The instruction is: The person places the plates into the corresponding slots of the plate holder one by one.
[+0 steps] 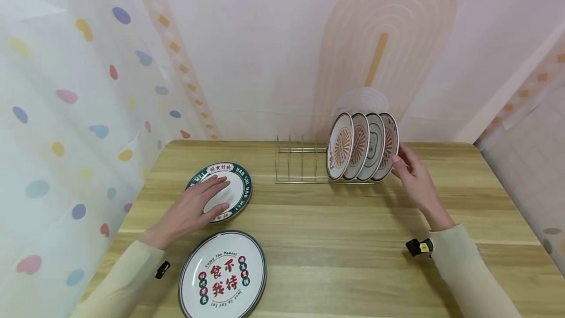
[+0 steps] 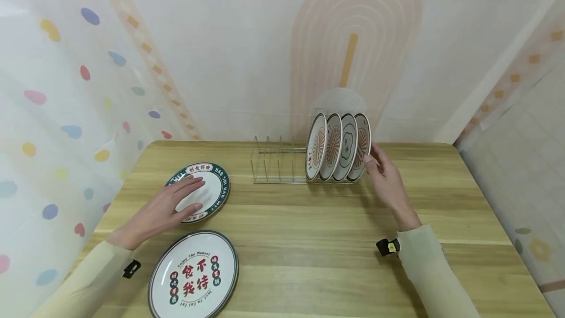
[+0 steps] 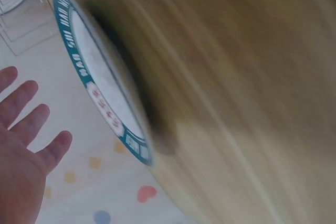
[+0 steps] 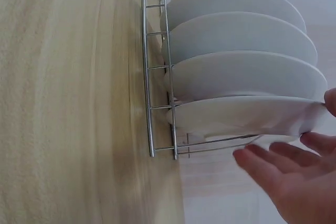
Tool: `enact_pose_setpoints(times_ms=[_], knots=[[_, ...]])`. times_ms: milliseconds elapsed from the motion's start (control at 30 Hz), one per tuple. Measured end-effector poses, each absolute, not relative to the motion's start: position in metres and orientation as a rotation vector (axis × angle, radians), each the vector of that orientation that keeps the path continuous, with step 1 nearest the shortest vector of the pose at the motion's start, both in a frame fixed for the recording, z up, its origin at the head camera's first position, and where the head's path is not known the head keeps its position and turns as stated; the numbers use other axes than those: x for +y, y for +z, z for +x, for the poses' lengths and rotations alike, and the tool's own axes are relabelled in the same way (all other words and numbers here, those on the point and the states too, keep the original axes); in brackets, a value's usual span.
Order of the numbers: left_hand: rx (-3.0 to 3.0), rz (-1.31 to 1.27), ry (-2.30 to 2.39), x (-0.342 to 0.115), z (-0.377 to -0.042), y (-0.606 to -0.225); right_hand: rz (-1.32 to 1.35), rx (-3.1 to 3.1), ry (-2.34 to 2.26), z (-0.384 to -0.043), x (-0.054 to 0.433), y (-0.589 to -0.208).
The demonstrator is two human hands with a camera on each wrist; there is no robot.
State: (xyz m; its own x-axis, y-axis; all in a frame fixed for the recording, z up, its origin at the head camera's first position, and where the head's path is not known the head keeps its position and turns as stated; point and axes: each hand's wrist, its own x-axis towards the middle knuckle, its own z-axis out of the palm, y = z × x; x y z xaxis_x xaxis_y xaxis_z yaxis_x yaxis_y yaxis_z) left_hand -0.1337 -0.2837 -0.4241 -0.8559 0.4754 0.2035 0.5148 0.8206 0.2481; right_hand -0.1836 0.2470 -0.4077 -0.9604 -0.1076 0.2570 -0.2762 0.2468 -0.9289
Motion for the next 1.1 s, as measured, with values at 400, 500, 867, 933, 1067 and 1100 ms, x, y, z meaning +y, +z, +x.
enact_pose_setpoints(times_ms=[400,500,867,933,1067,1100], knots=[[-2.977,-0.867,-0.457,-0.306,-0.121,-0.438,0.392,-2.354,1.855,-0.184,0.251,-0.41],[-2.978,-0.883,-0.423,-0.311,-0.119,-0.439,0.4,-2.356,1.856,-0.184,0.25,-0.41],[-3.018,-0.911,-0.331,-0.323,-0.116,-0.444,0.419,-2.344,1.851,-0.184,0.25,-0.411],[-3.02,-0.922,-0.315,-0.325,-0.116,-0.444,0.416,-2.349,1.85,-0.184,0.25,-0.411],[-3.031,-0.933,-0.326,-0.326,-0.115,-0.447,0.413,-2.361,1.838,-0.183,0.25,-0.412],[-3.039,-0.931,-0.34,-0.326,-0.115,-0.448,0.412,-2.359,1.84,-0.183,0.25,-0.412]])
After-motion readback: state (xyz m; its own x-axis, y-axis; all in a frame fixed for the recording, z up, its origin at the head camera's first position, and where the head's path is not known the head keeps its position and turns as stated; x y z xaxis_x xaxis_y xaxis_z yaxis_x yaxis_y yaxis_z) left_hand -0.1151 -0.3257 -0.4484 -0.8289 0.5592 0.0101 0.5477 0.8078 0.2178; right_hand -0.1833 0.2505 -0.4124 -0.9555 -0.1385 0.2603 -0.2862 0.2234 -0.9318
